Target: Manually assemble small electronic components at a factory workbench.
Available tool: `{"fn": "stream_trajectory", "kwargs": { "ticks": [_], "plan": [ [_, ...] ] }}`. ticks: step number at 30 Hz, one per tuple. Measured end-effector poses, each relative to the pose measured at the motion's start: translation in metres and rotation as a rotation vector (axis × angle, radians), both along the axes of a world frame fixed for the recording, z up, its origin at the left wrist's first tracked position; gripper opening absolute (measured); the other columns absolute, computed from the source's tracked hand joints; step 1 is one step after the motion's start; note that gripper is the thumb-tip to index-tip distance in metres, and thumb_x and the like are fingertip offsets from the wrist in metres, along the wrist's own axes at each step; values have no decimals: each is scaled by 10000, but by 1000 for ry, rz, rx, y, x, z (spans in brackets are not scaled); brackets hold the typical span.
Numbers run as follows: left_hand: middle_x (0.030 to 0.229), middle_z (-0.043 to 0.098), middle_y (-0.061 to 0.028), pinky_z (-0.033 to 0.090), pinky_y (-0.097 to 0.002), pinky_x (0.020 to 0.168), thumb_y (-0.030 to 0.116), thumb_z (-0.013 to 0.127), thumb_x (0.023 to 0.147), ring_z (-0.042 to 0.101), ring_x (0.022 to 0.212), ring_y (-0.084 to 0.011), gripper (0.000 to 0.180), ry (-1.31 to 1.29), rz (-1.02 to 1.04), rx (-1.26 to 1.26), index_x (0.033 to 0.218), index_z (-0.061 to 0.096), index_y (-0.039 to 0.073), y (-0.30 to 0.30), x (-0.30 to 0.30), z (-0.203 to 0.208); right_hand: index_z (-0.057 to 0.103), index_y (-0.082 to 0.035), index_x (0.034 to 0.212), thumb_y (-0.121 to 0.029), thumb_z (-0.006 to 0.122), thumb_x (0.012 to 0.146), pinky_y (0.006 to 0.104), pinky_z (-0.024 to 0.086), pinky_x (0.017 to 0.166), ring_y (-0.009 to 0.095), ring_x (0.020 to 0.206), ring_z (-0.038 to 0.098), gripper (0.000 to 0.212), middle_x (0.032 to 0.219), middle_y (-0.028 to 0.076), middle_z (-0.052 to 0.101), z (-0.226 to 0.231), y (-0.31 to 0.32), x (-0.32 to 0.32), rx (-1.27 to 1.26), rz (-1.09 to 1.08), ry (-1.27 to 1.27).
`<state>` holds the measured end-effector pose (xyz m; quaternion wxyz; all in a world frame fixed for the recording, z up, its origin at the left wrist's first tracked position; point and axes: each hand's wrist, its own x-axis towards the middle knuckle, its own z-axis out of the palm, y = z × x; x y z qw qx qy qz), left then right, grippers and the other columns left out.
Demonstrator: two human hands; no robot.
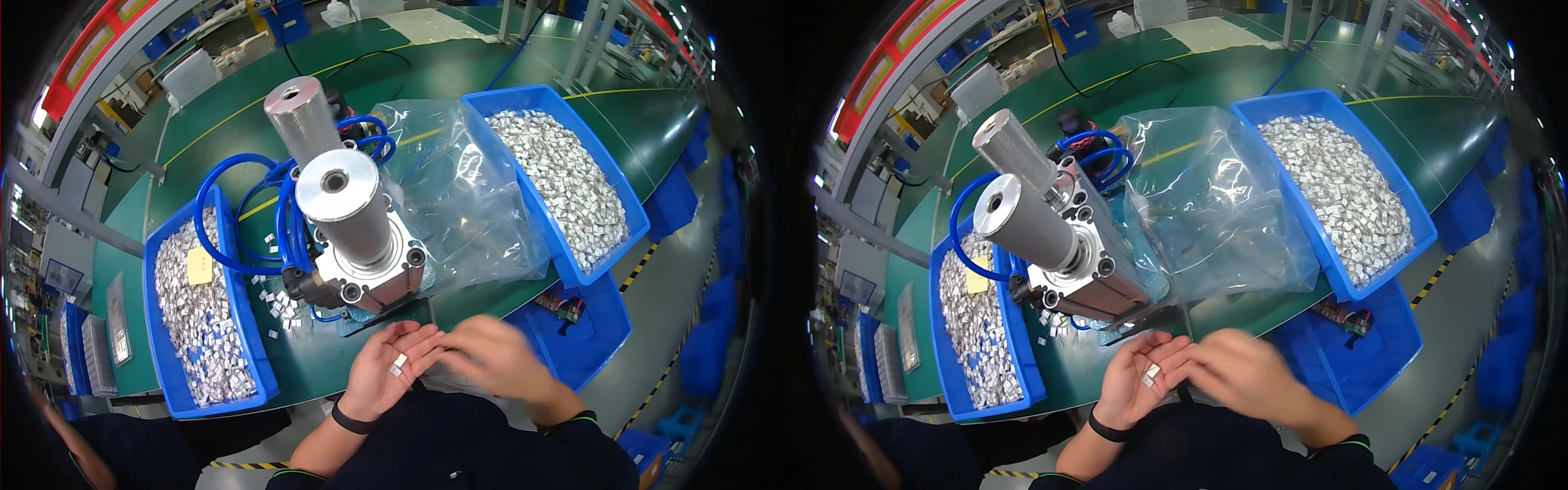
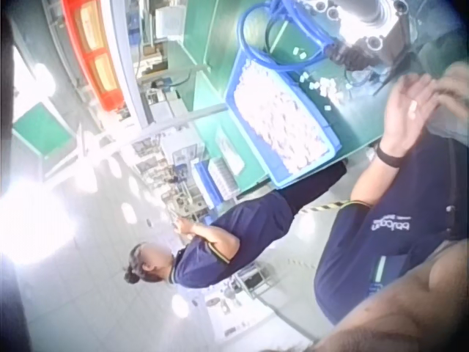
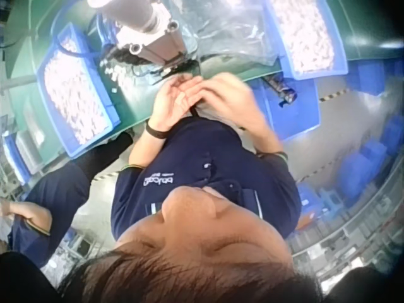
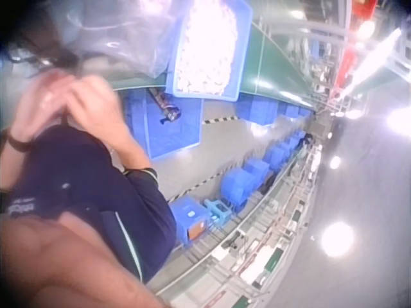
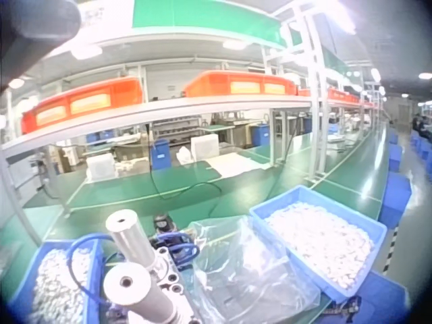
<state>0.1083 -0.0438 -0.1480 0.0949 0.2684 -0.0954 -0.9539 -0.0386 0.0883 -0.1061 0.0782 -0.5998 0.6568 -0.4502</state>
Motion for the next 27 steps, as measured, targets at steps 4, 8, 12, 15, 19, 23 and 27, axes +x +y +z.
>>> {"fn": "stream_trajectory", "kwargs": {
  "ticks": [4, 8, 12, 15, 19, 23, 27],
  "plan": [
    [1265, 565, -209, 534, -371, 866, 277, 366, 1021, 614, 1074, -268, 349, 65, -2, -63, 1176, 499, -6, -6, 10, -8, 669, -55, 969, -111, 699, 795, 379, 481, 776, 288, 896, 582, 185, 946, 98, 589, -21, -33, 27, 114, 164, -46],
    [1295, 547, -216, 523, -364, 875, 293, 376, 1017, 609, 1063, -249, 364, 41, 1, -47, 1194, 501, 1, -8, 9, -4, 669, -54, 961, -110, 689, 794, 388, 477, 802, 296, 930, 582, 177, 982, 103, 606, -28, -34, 25, 129, 211, -44],
    [1281, 549, -215, 514, -388, 904, 275, 386, 1015, 607, 1069, -269, 355, 23, 28, 15, 1202, 509, -2, -8, 9, -2, 671, -40, 973, -120, 680, 821, 383, 489, 781, 308, 888, 613, 172, 921, 109, 640, -28, -34, 15, 108, 182, -249],
    [1157, 606, -178, 513, -373, 877, 226, 438, 1005, 624, 991, -252, 302, -1, 48, -70, 1160, 550, -8, -7, 12, -8, 667, -21, 981, -129, 664, 877, 327, 517, 685, 230, 779, 662, 150, 846, 87, 678, -22, -33, 9, 307, 111, -415],
    [976, 631, -107, 499, -314, 767, 151, 521, 981, 609, 853, -183, 216, -18, 29, -282, 1097, 593, -16, -4, 16, -15, 668, -8, 960, -100, 668, 897, 233, 511, 593, 91, 713, 644, 111, 830, 47, 688, -36, -32, 9, 371, 16, -1051],
    [826, 598, -44, 430, -254, 627, 94, 594, 949, 530, 711, -105, 131, -77, 75, -332, 1024, 621, -10, 0, 7, -13, 671, -4, 943, -50, 704, 852, 235, 527, 623, 89, 716, 647, 107, 838, 51, 685, -46, -30, 16, 138, 29, -1012],
    [785, 573, -24, 408, -241, 587, 109, 598, 954, 501, 675, -86, 116, -73, 78, -335, 995, 626, 3, -5, 4, -10, 678, 3, 956, -27, 715, 811, 268, 539, 653, 180, 740, 677, 153, 880, 116, 687, -37, -32, 14, 19, 7, -343]
  ]
}}
